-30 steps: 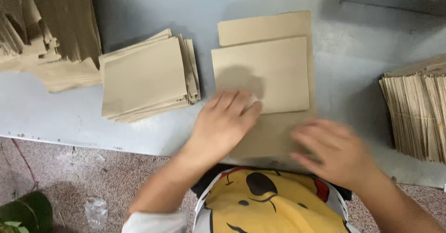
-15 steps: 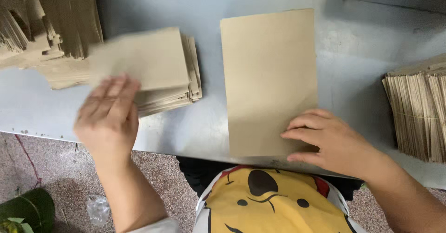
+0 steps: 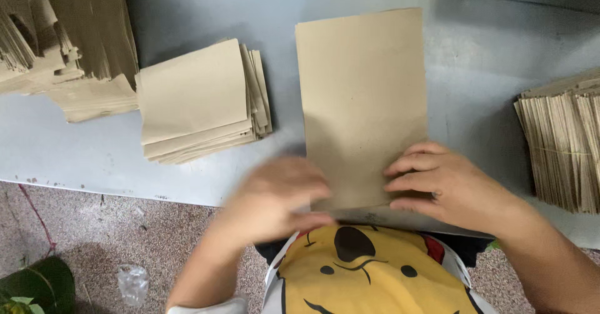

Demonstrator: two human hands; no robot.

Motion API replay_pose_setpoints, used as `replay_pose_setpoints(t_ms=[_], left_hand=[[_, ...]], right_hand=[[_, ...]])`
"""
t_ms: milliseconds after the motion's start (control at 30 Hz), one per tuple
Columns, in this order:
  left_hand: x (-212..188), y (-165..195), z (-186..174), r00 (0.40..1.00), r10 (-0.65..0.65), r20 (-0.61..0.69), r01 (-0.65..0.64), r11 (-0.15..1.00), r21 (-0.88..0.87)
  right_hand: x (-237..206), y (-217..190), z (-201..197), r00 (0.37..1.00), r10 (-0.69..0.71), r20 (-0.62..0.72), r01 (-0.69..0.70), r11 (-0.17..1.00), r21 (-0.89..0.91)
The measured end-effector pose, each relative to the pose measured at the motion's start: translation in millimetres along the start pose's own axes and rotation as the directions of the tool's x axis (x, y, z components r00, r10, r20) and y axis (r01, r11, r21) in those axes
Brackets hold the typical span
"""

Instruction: The person folds brown kraft paper sheets on a workbench, creasing the sides and folding the sheet over by hand, then places each finished folded sheet onto a growing stack beside them and takes the next sheet from a pile to repeat the folding cycle.

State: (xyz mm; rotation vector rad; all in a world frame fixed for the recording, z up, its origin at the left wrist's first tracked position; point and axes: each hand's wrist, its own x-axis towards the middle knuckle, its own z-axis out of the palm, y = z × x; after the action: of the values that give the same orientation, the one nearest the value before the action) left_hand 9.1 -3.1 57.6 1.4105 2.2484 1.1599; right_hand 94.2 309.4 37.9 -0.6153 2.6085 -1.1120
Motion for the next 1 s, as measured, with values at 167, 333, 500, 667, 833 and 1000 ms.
replay_pose_setpoints(t_ms=[167,333,500,667,833,1000], left_hand=[[22.9,13.7,31.1,0.991,0.003,0.13,-0.012,0.998,0.065],[30.7,11.1,29.1,0.989,-0.007,0.149,-0.007,0.996,0.094],[31.7,2.5,29.8,0.984,-0.036,0.176,0.025,0.998,0.064],[29.2,2.7,32.7,0.989,-0.013,0.147,-0.002,0.995,0.1],[30.6,9.8,35.2,0.993,0.012,0.115,-0.031,0.986,0.164],[29.0,6.6,28.6,0.994,-0.086,0.071,0.087,0.996,-0.01]], right_hand=[[4.4,0.5,-1.3,0.996,0.037,0.082,-0.038,0.999,0.001],[5.3,3.2,-3.7,0.995,0.037,0.088,-0.04,0.999,0.032],[4.2,8.9,-3.2,0.996,0.012,0.085,-0.015,0.999,0.042],[1.3,14.5,-3.8,0.996,-0.004,0.086,-0.004,0.996,0.089],[1.0,17.2,-4.5,0.996,-0.025,0.081,0.018,0.995,0.093],[-2.0,5.8,-6.0,0.995,-0.063,0.073,0.062,0.998,0.01]])
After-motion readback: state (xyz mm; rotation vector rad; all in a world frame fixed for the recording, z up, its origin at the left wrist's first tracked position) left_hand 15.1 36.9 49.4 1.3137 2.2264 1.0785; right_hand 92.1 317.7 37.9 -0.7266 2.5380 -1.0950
